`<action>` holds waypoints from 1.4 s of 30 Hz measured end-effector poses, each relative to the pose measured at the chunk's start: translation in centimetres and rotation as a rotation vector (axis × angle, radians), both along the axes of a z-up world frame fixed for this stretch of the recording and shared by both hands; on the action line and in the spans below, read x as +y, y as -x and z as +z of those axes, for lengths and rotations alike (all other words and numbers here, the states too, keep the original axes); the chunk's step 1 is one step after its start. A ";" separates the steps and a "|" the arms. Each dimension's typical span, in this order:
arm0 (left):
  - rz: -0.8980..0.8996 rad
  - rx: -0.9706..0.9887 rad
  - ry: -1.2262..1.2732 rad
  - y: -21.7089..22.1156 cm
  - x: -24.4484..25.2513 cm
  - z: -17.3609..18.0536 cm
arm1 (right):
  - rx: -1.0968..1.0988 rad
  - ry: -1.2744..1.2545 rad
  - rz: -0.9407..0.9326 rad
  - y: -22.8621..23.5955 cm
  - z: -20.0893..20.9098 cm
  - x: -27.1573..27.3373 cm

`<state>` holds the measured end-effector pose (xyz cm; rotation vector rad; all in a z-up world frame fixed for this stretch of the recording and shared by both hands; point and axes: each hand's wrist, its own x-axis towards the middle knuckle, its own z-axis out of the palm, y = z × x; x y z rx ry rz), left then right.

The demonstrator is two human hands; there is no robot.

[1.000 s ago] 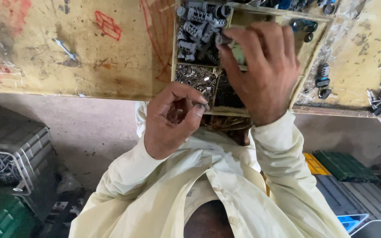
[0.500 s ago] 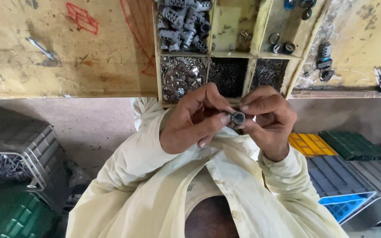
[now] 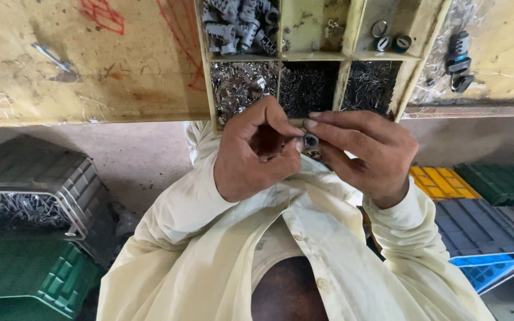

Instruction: The person assembles small lock mechanisms by hand, repeatedly picking up a lock body and inserting small metal pins and springs from a compartmentalized tray. The person handles the components one at a time and places the assembled units on the work surface.

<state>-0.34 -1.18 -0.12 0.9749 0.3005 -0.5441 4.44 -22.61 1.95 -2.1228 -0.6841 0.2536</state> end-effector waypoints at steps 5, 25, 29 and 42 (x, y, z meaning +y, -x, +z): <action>-0.027 0.038 -0.042 -0.1 0.2 -0.1 | -0.033 0.041 0.052 -0.7 0.7 0.1; 0.003 0.040 0.098 0.0 0.6 -0.6 | 0.259 -0.098 -0.066 -0.2 -0.5 0.2; -0.065 0.285 0.258 -0.1 1.0 -0.5 | 0.257 -0.099 -0.201 0.7 -0.7 0.5; -0.104 0.146 0.173 -0.1 0.8 -0.7 | 0.065 -0.051 -0.009 -0.3 0.1 0.5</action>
